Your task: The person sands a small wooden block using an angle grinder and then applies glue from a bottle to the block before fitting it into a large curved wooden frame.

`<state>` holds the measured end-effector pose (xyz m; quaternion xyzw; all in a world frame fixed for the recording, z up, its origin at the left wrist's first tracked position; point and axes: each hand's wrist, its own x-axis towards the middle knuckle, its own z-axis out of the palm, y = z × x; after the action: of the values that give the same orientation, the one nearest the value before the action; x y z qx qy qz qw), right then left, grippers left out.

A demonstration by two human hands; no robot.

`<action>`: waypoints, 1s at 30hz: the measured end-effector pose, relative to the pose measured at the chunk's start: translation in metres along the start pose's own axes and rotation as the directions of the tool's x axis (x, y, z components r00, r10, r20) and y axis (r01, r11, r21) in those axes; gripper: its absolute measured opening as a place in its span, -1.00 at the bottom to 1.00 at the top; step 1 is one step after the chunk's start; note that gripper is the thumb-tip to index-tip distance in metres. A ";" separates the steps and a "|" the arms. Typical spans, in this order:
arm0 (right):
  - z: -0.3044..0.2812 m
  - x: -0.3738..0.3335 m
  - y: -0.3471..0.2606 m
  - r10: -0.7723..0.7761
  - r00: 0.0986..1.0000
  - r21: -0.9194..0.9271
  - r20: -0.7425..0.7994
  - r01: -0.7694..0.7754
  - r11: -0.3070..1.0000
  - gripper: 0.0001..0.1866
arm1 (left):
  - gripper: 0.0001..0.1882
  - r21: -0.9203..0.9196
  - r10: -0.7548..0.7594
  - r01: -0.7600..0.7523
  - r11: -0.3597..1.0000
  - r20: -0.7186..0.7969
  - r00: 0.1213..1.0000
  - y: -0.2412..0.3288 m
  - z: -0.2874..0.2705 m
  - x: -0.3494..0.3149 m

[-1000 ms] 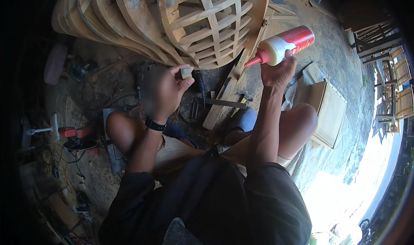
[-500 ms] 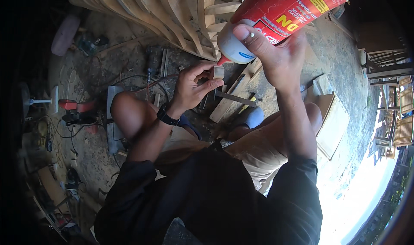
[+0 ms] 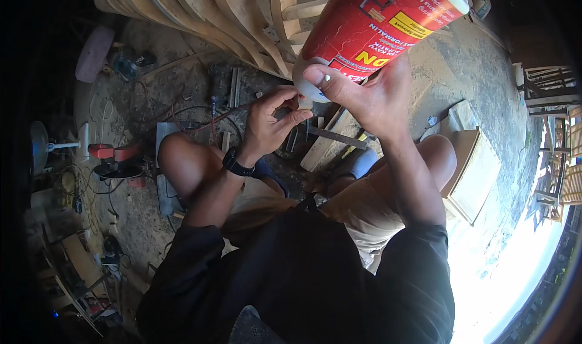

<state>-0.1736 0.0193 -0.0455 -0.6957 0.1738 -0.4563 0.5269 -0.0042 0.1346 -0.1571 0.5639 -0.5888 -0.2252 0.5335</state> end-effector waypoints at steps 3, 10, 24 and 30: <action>-0.012 0.001 -0.004 0.012 1.000 0.021 0.000 -0.012 1.000 -0.55 | -0.61 -0.031 0.007 -0.008 0.999 -0.019 1.000 0.000 0.004 0.004; -0.019 -0.001 -0.011 0.114 0.993 0.002 -0.024 -0.114 0.993 -0.58 | -0.64 0.013 0.065 -0.065 0.998 -0.007 0.998 -0.005 0.011 0.003; -0.026 -0.003 -0.011 0.061 0.992 -0.070 -0.113 -0.069 0.995 -0.67 | -0.63 -0.005 0.003 -0.003 1.000 -0.005 1.000 -0.009 0.011 0.004; -0.031 -0.001 -0.005 0.004 0.989 -0.034 -0.146 -0.009 0.999 -0.67 | -0.60 -0.074 -0.057 0.058 0.996 0.026 0.998 -0.010 0.010 0.001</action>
<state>-0.2009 0.0045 -0.0407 -0.6688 0.2219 -0.5012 0.5022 -0.0085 0.1274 -0.1690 0.5575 -0.5698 -0.2691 0.5404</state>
